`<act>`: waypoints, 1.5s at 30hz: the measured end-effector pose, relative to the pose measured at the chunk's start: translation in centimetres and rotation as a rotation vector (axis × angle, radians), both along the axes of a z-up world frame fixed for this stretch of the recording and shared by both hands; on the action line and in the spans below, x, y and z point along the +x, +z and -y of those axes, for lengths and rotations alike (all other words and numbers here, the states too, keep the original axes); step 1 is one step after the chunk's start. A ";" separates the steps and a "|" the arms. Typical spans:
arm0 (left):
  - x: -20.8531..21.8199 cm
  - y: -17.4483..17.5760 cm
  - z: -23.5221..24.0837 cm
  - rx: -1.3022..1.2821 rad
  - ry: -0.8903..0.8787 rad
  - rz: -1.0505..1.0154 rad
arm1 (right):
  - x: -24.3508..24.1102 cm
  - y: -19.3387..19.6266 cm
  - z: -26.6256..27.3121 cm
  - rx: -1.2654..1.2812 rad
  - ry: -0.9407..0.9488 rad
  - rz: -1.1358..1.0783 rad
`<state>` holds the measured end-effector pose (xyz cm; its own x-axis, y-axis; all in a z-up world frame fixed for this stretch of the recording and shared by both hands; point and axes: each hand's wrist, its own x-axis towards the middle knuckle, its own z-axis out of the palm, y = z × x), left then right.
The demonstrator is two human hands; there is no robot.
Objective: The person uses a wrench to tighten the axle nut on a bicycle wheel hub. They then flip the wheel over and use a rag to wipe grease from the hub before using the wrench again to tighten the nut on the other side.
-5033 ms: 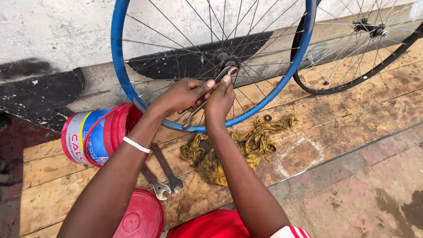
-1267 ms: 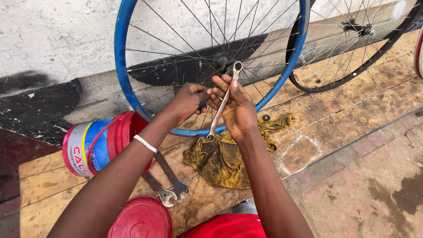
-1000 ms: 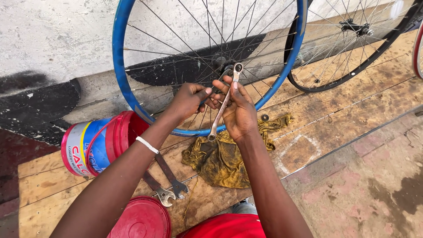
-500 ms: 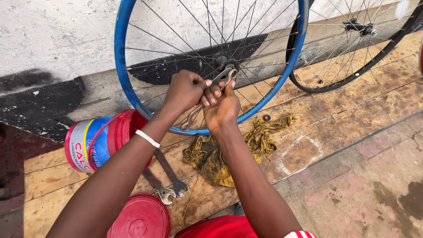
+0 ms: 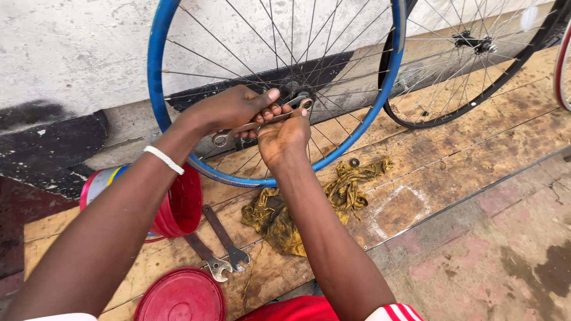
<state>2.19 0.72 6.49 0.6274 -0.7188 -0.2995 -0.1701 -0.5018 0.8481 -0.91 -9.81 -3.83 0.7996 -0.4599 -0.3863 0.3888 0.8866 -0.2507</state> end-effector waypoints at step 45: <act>4.9 -4.5 1.5 0.377 -0.431 0.183 | -0.1 2.8 -2.5 -0.657 -0.226 -0.612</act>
